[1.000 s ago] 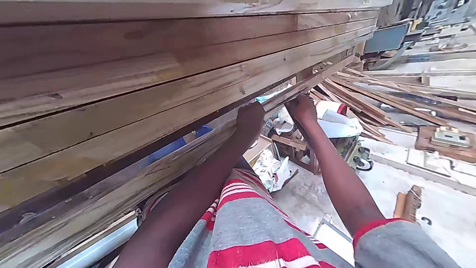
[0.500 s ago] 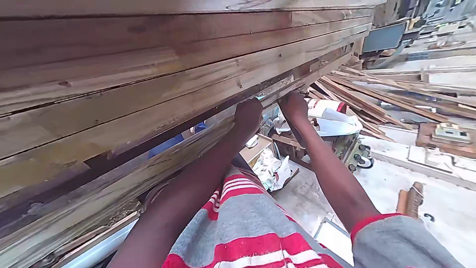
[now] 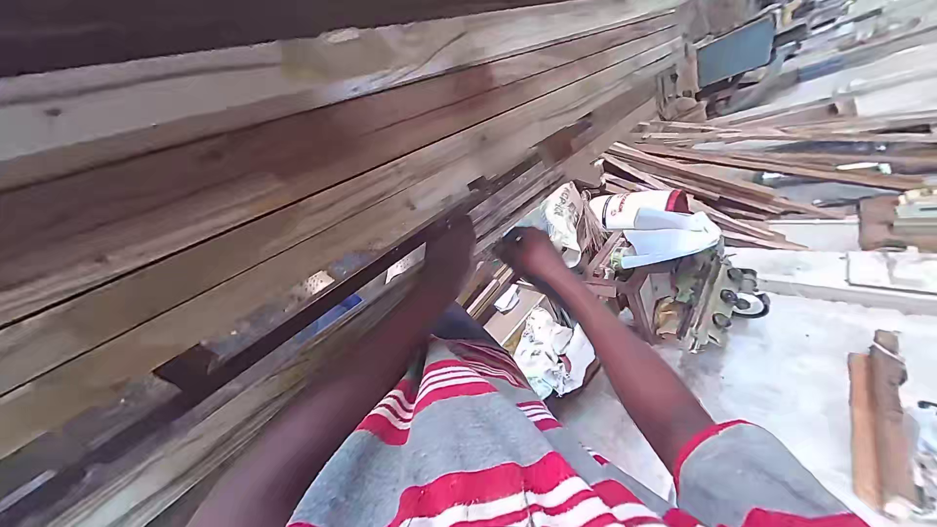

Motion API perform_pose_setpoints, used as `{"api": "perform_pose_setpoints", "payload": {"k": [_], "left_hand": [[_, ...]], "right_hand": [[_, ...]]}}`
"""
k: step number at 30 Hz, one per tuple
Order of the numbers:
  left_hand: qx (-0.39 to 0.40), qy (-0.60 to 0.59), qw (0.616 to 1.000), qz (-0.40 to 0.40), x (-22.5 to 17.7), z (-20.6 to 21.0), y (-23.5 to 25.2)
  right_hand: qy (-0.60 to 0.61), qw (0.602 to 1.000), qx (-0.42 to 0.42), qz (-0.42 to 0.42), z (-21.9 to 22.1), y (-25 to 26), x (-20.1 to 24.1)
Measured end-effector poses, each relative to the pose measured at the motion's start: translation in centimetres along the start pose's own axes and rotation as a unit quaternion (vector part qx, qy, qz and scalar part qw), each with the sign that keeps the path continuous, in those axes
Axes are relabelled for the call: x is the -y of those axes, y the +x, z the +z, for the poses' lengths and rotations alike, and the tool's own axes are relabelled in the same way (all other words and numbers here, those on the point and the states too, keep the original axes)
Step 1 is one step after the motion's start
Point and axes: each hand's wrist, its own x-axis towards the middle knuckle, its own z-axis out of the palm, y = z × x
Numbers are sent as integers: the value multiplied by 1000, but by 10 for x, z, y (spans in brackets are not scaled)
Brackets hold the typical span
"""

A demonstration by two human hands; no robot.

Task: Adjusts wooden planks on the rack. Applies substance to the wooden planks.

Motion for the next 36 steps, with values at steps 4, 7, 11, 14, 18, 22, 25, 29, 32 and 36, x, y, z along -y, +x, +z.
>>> {"api": "perform_pose_setpoints", "payload": {"k": [4,7,11,14,18,22,25,29,32,36], "left_hand": [[29,-90,995,15,14,-11,8],[170,-294,941,-8,33,-27,14],[200,-425,870,-151,-7,-68,-5],[227,-421,867,-142,-7,-79,-4],[141,-233,943,-190,-1,-77,14],[26,-147,982,-114,-5,-51,16],[-152,35,985,-79,-10,2,-6],[-315,162,935,3,-13,29,14],[-217,97,971,-23,-18,6,11],[-28,18,999,21,-1,-38,10]], "right_hand": [[133,986,-77,71,-1,-18,-36],[223,966,-93,87,33,-21,-94],[304,948,-34,85,60,15,-146],[317,947,7,51,57,51,-173],[319,945,70,16,32,102,-188],[387,906,149,-87,13,122,-192],[375,868,284,-159,16,128,-167],[355,830,395,-171,21,136,-135],[325,841,382,-205,15,138,-117],[353,857,305,-216,13,113,-91]]}}
